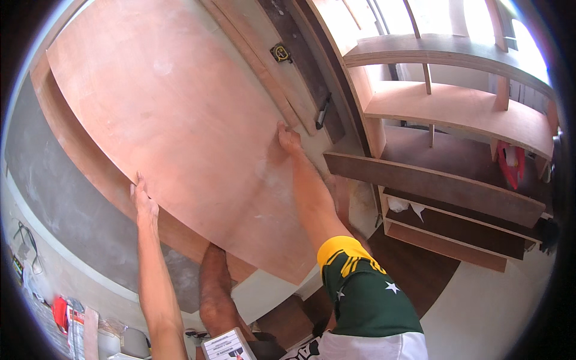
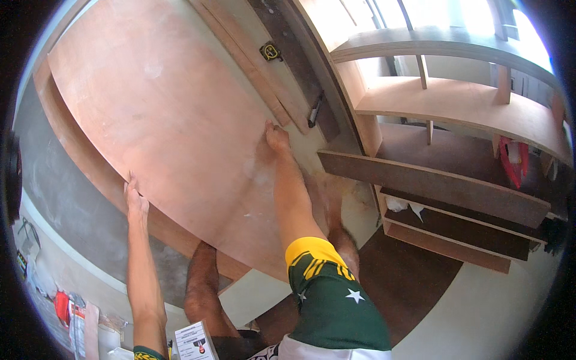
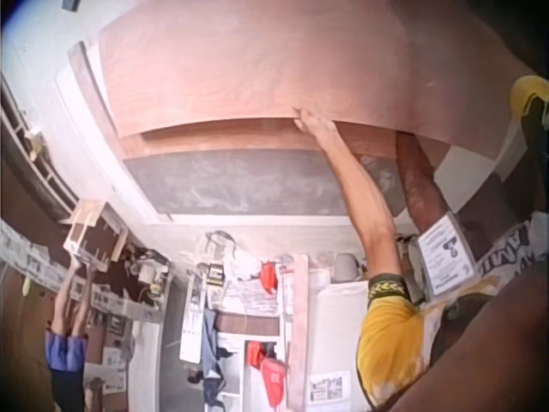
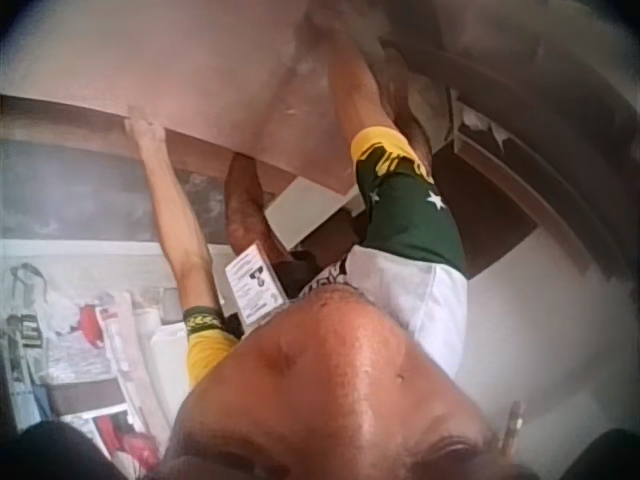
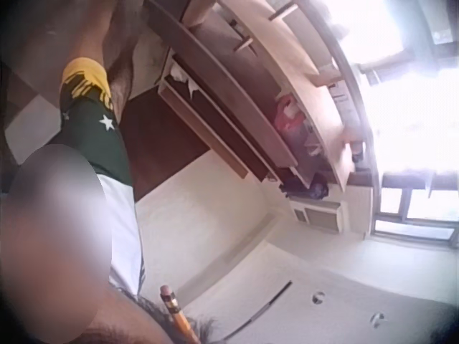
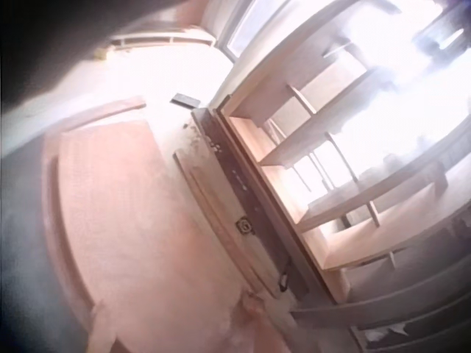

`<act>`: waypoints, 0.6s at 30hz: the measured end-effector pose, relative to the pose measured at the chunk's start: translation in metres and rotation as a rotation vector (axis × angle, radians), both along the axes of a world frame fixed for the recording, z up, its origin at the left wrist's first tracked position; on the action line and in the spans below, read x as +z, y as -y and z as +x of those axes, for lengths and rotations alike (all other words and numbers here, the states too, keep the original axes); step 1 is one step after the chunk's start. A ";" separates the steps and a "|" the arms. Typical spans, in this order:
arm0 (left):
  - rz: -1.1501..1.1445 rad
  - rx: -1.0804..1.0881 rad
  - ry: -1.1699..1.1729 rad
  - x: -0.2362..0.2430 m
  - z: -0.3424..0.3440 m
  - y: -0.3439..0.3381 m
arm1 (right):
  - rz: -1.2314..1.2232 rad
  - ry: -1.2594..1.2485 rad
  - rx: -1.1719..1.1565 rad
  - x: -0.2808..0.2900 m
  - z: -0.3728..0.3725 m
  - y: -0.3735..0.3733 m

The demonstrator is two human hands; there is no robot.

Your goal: The person uses a utility knife and a straight edge to score and cut a large sheet of laminate flooring. They repeatedly score the material along the straight edge, snap the sheet to separate the pieces, and then lift and move the cut sections.

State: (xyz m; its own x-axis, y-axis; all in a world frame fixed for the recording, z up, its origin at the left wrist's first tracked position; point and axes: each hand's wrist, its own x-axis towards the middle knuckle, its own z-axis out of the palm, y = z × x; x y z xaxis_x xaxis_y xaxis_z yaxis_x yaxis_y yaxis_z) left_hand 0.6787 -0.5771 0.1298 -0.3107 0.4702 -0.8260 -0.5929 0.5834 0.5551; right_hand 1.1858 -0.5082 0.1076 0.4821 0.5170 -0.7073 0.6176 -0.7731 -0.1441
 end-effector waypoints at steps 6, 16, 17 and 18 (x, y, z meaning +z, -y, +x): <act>-0.058 0.024 -0.118 0.053 0.021 -0.006 | -0.179 -0.020 0.082 -0.027 -0.014 0.000; -0.238 0.017 -0.544 0.039 0.059 -0.006 | -0.323 -0.163 0.231 -0.060 0.008 -0.008; -0.190 0.049 -0.565 0.031 0.051 -0.011 | -0.331 -0.182 0.241 -0.060 0.006 -0.013; -0.176 0.065 -0.554 0.028 0.054 -0.008 | -0.348 -0.183 0.241 -0.060 0.019 -0.012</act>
